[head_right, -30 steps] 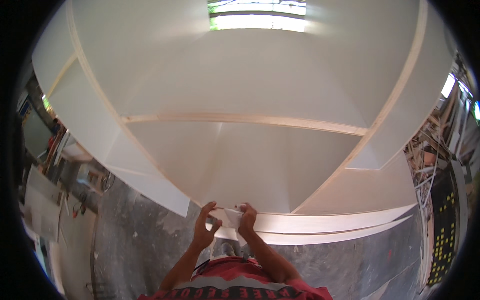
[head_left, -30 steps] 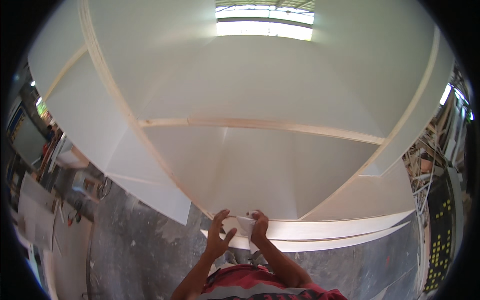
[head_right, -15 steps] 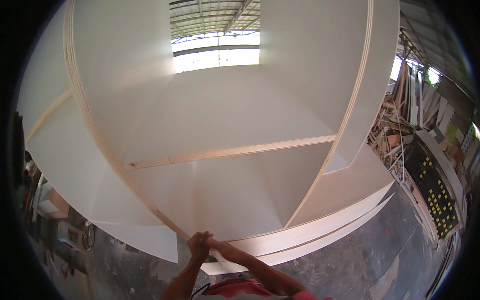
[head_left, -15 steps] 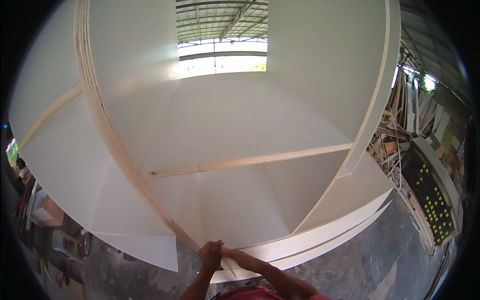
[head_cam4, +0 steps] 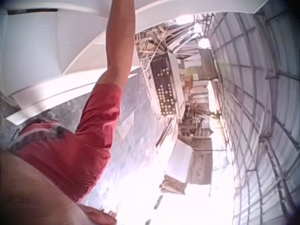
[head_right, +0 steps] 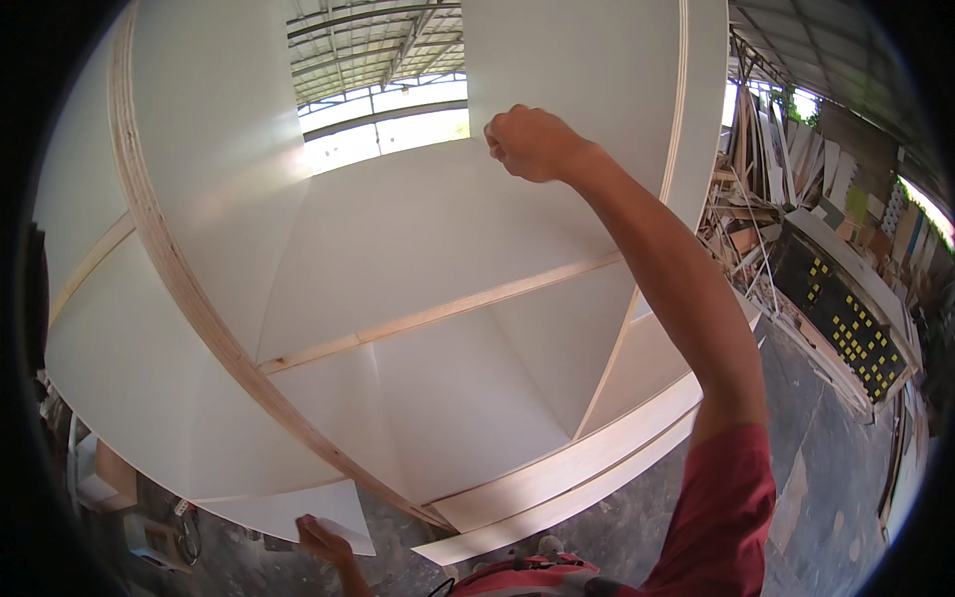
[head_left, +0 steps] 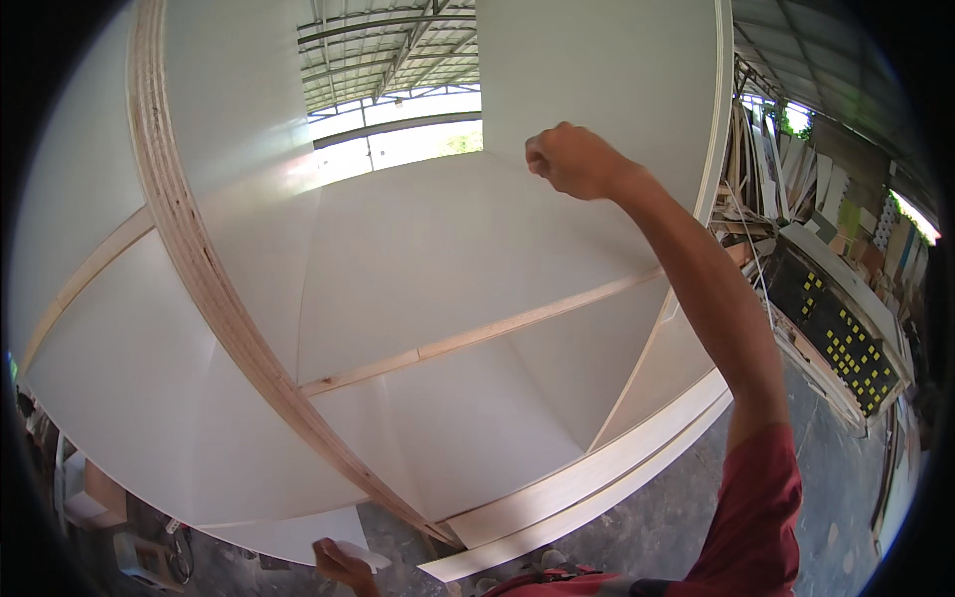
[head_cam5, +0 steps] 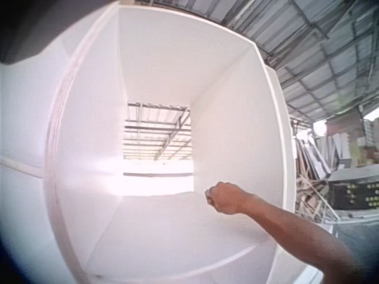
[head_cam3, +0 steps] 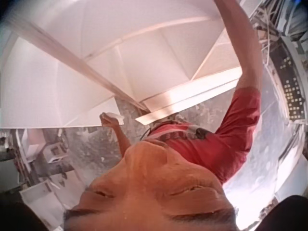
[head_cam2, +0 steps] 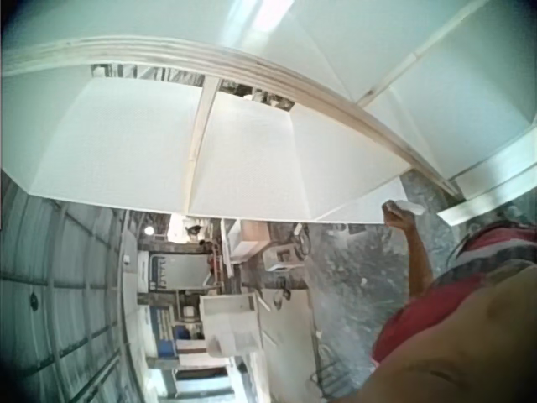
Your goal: The person peels off pieces of protective plastic film from a large white wooden shelf unit and wipes the interior surfaces with a white cloth.
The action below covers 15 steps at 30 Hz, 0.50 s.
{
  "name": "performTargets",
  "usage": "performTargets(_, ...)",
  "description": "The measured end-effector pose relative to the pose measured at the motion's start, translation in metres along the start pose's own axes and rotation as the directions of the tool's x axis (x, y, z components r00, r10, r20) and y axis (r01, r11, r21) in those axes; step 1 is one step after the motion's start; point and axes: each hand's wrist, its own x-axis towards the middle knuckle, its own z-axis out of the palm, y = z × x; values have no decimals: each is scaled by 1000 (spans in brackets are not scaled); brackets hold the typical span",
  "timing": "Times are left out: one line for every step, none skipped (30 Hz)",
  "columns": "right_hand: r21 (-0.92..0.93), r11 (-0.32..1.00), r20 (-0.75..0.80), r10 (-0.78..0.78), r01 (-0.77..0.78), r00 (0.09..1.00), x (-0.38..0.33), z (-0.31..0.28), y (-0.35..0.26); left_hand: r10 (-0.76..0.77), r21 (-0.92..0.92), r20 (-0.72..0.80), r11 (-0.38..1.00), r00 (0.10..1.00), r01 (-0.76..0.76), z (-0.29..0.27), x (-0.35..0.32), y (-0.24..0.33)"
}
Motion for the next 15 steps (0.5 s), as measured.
performTargets(-50,999,116,19,-13,993,13,13,13,30,-40,-69,999,997,-33,13,17,16)
performTargets(-51,998,168,-14,23,986,26,27,27,60,-80,-149,994,987,-72,20,31,30)
performTargets(-44,997,218,-53,64,975,35,37,33,51,-42,-120,998,991,-56,16,43,28)
performTargets(-68,996,278,-30,50,960,42,39,26,41,3,-94,999,995,-41,13,60,32)
performTargets(-95,995,336,-1,35,942,49,42,17,144,27,-144,990,979,-142,17,76,37)
performTargets(-115,993,392,21,27,920,57,47,6,133,71,-133,990,982,-124,15,90,41)
performTargets(-140,989,375,12,44,927,57,50,2,117,112,-109,988,987,-105,15,103,43)
performTargets(-161,984,375,-6,72,927,60,51,-1,101,151,-86,985,991,-87,14,113,43)
performTargets(-187,978,376,-20,97,926,61,52,-2,192,180,-76,968,978,-176,13,121,44)
performTargets(-211,970,378,-32,119,925,61,52,-2,216,161,-52,965,975,-205,13,127,52)
performTargets(-190,977,416,-9,96,909,64,51,0,240,140,-28,962,970,-234,14,135,61)
performTargets(-161,984,458,4,79,889,69,50,-1,263,130,-6,957,965,-260,12,143,70)
performTargets(-142,988,505,20,60,863,71,51,3,231,87,57,968,971,-235,15,154,71)
performTargets(-99,994,461,10,40,888,70,53,8,185,95,122,976,975,-197,21,164,71)
performTargets(-54,998,411,2,22,912,68,55,10,142,107,183,981,973,-163,27,173,72)
